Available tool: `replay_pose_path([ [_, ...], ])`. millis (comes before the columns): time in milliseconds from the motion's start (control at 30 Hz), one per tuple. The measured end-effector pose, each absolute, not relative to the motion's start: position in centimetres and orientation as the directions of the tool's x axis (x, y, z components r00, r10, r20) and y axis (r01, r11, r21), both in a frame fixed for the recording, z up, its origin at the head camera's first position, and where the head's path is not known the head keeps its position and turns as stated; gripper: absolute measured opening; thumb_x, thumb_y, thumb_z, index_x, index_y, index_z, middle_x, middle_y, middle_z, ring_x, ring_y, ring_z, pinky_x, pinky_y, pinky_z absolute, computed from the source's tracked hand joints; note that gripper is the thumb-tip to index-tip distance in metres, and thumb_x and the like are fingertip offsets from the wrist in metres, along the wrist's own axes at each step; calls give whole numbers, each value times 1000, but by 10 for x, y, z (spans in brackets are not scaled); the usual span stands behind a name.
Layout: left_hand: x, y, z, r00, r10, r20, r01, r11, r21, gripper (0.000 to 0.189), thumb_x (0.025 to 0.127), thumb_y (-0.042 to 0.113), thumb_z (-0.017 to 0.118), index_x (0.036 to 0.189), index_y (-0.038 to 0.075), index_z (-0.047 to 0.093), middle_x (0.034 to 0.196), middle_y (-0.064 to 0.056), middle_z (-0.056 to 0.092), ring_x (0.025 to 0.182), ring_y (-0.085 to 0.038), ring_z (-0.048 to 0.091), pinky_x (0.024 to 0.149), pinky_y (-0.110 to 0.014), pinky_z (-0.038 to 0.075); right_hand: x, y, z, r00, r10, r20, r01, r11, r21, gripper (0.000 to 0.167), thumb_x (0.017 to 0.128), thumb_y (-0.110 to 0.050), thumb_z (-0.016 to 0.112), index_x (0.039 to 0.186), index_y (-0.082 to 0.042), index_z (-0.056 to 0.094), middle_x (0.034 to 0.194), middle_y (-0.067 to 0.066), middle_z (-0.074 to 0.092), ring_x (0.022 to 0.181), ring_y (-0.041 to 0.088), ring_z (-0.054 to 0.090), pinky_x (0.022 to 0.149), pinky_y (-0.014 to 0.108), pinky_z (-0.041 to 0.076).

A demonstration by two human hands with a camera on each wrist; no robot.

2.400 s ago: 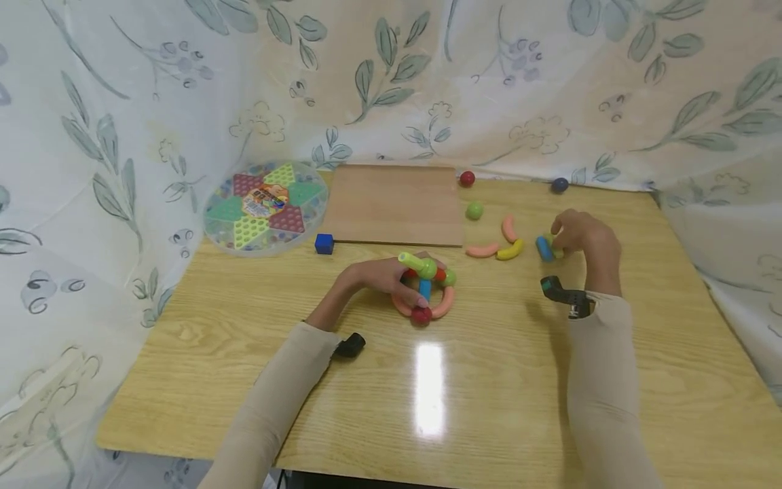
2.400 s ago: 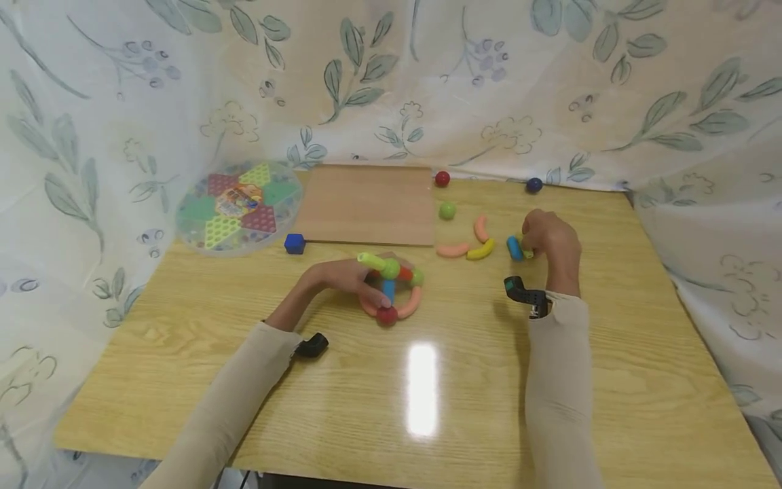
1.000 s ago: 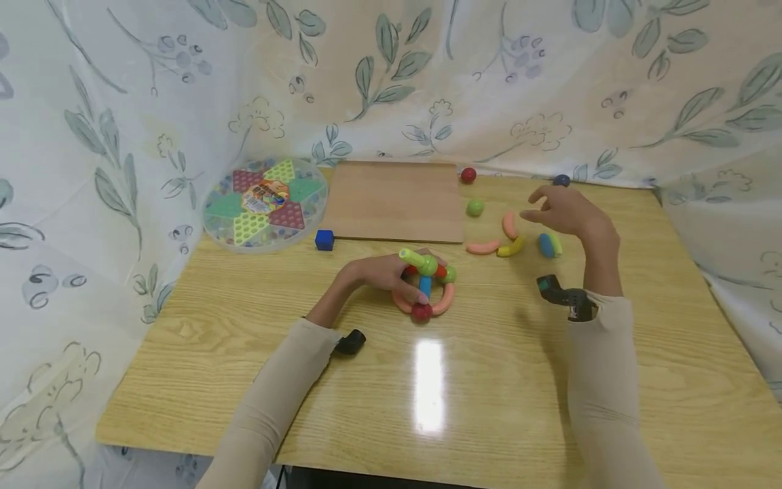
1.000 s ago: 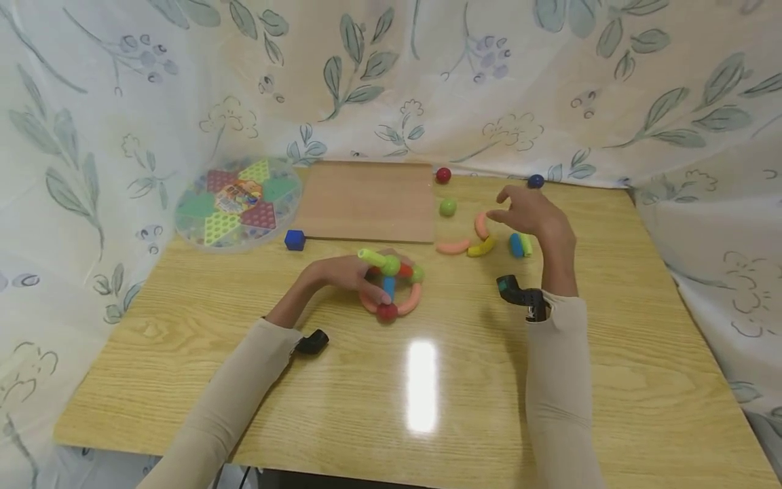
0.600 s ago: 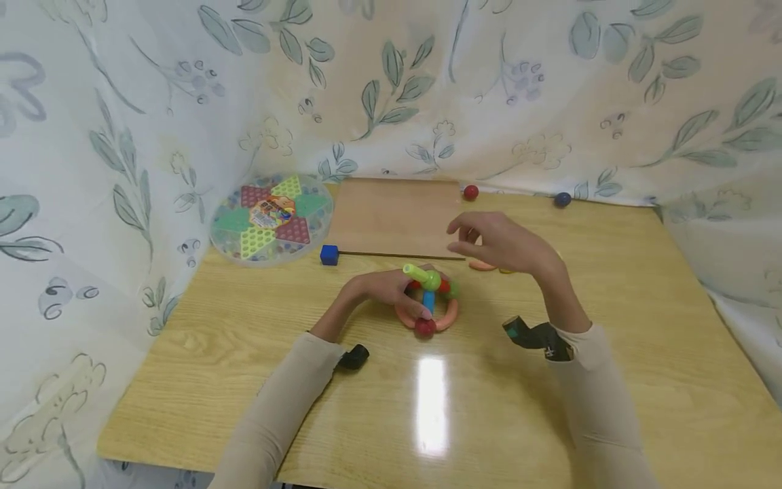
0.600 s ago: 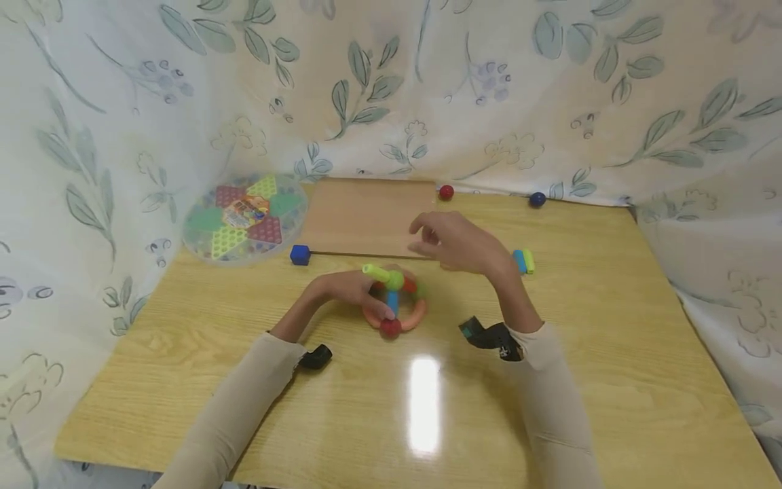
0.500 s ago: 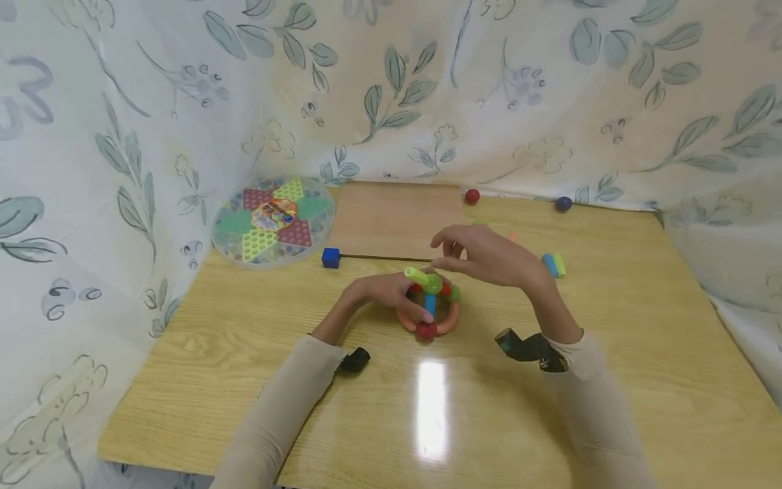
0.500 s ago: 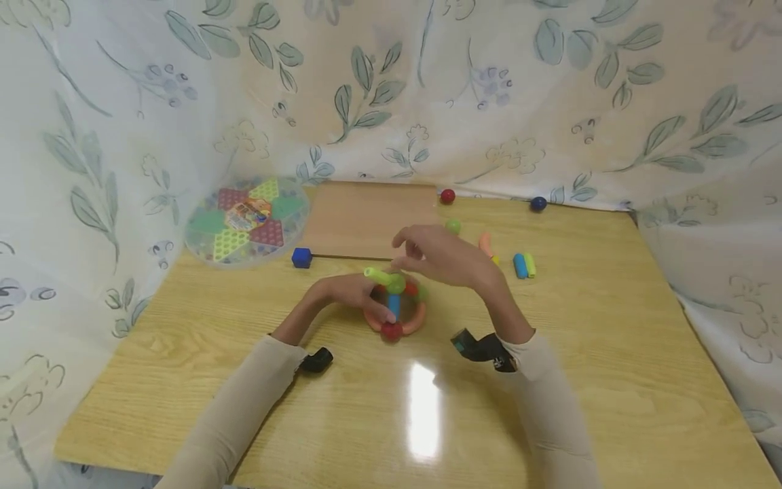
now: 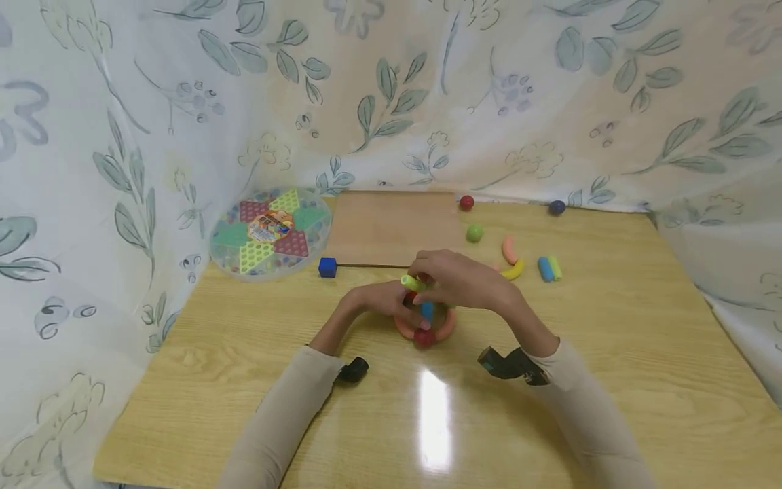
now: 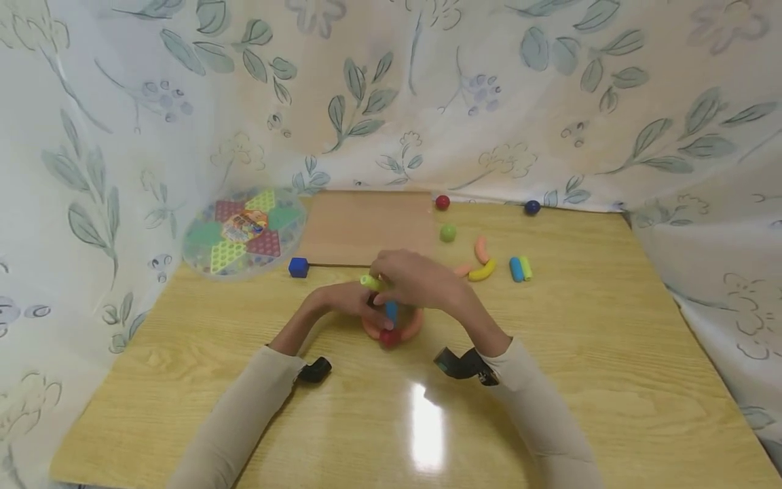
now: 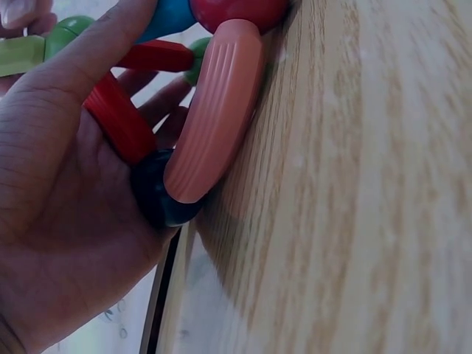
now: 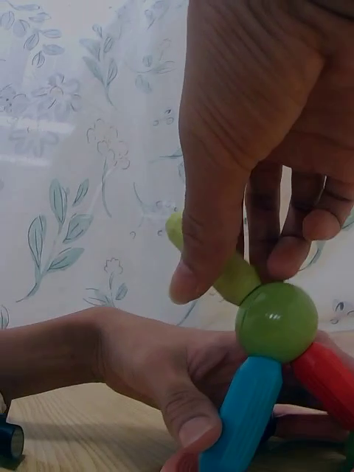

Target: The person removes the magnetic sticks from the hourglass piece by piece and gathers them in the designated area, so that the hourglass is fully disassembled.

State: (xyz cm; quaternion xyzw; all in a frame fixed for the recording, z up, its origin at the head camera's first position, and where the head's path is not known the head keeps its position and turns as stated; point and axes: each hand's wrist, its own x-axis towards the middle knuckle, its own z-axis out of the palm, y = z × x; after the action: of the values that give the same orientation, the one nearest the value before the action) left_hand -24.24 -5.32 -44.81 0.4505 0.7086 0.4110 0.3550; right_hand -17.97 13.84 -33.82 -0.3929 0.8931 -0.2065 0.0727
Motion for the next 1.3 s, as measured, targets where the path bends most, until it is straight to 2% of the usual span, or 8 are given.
replay_pose_path([
  [100,-241,-54,-449,-356,926,-130,340,258,904,30,98,15,72,122,5,57,110,3,50,105,-9,46,94,-24,43,-180,133,-341,-665,-744,59,-702,597,-387,16,89,-14,83,99,-7,73,91,0,63,82,15,57,76,26,49],
  [300,-237,-52,-451,-353,929,-107,339,234,911,39,97,13,73,128,2,53,116,3,51,109,-8,47,97,-22,43,-177,130,-346,-670,-737,88,-722,619,-309,9,92,-12,80,93,-10,72,91,-2,67,82,10,58,75,24,51],
  [567,-231,-55,-453,-373,916,-152,304,275,912,27,97,15,74,117,7,58,105,5,55,100,-5,51,91,-22,45,-173,130,-350,-711,-698,90,-678,645,-352,15,93,-7,76,86,-12,63,77,-5,55,72,9,49,67,22,43],
  [833,-227,-56,-451,-391,909,-147,270,266,925,59,95,17,77,145,15,46,131,1,59,117,-2,53,106,-21,44,-171,132,-349,-725,-679,118,-650,616,-445,2,102,-8,64,103,-8,62,73,-6,53,65,6,49,61,19,42],
  [900,-229,-54,-452,-365,923,-123,284,236,929,59,96,15,76,147,12,48,134,-5,61,119,-4,55,107,-22,45,-171,135,-348,-722,-679,131,-652,605,-458,6,103,-11,65,107,-8,62,72,-5,54,64,5,48,60,18,42],
  [1033,-231,-53,-453,-362,924,-126,298,243,923,64,96,21,75,152,15,45,147,-4,57,130,-7,53,114,-24,42,-175,144,-342,-750,-642,161,-630,617,-473,14,101,-17,70,111,-9,63,77,-4,60,67,6,51,63,20,45],
  [1133,-231,-54,-452,-391,909,-142,293,269,917,67,95,24,77,152,18,41,147,0,56,132,-5,53,116,-24,41,-179,156,-334,-777,-601,190,-606,630,-485,15,101,-20,71,107,-10,63,80,-3,62,70,8,55,66,22,46],
  [1300,-230,-54,-453,-398,909,-121,297,253,921,62,95,19,76,148,16,44,142,-3,59,125,-3,55,112,-24,44,-182,175,-323,-794,-551,258,-600,640,-481,14,99,-17,73,96,-13,60,79,-4,62,72,9,56,66,23,47],
])
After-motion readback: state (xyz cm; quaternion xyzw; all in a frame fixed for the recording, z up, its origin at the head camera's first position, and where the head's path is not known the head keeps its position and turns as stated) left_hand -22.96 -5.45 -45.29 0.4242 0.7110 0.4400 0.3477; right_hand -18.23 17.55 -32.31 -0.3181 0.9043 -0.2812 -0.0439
